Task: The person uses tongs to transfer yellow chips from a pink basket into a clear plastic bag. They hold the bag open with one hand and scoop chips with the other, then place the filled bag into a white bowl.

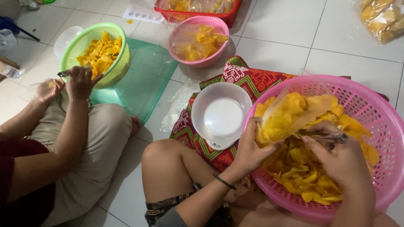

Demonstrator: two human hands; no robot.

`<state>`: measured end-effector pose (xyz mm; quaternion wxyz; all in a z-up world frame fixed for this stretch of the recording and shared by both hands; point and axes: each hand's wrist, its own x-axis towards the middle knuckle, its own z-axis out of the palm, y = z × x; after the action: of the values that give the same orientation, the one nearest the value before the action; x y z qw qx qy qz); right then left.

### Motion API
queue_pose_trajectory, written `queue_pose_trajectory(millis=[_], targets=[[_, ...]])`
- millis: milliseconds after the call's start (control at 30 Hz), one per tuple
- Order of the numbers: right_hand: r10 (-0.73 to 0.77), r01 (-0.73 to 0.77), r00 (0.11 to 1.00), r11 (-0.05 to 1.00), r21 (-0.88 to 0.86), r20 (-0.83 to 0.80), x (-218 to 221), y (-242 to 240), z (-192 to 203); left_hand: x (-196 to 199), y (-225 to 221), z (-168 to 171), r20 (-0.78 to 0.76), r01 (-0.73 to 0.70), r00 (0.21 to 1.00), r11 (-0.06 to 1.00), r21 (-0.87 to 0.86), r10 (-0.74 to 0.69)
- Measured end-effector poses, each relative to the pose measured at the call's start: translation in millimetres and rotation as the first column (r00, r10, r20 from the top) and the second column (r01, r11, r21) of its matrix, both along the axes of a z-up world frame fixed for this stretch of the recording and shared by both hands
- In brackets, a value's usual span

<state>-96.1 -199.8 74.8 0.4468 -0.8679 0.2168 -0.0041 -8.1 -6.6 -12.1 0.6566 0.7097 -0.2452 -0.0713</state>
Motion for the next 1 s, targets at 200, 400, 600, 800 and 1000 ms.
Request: queue_pose_trajectory(millis=[200, 400, 600, 800, 1000], targets=[[-0.057, 0.057, 0.998, 0.998, -0.038, 0.0, -14.1, -12.8, -4.8, 0.1, 0.5, 2.6, 0.016, -0.011, 1.0, 0.999, 0.037, 0.01], [-0.132, 0.123, 0.981, 0.99, 0.07, 0.142, -28.9, -16.8, 1.7, 1.1, 0.5, -1.9, 0.037, -0.004, 0.999, 0.999, 0.038, 0.003], [-0.124, 0.129, 0.951, 0.992, -0.001, 0.282, -25.5, -14.3, 8.6, -1.2, 0.6, 6.3, -0.002, 0.016, 1.0, 1.0, 0.007, -0.016], [-0.061, 0.068, 0.994, 0.995, -0.077, 0.089, -43.8, -26.3, 27.1, -0.7, 1.6, 3.9, -0.005, 0.016, 1.0, 1.0, 0.011, -0.016], [-0.153, 0.166, 0.931, 0.986, -0.011, 0.333, -100.9, -98.7, -37.2, 0.3, 2.1, 2.2, 0.031, 0.003, 1.0, 1.0, 0.015, -0.004]])
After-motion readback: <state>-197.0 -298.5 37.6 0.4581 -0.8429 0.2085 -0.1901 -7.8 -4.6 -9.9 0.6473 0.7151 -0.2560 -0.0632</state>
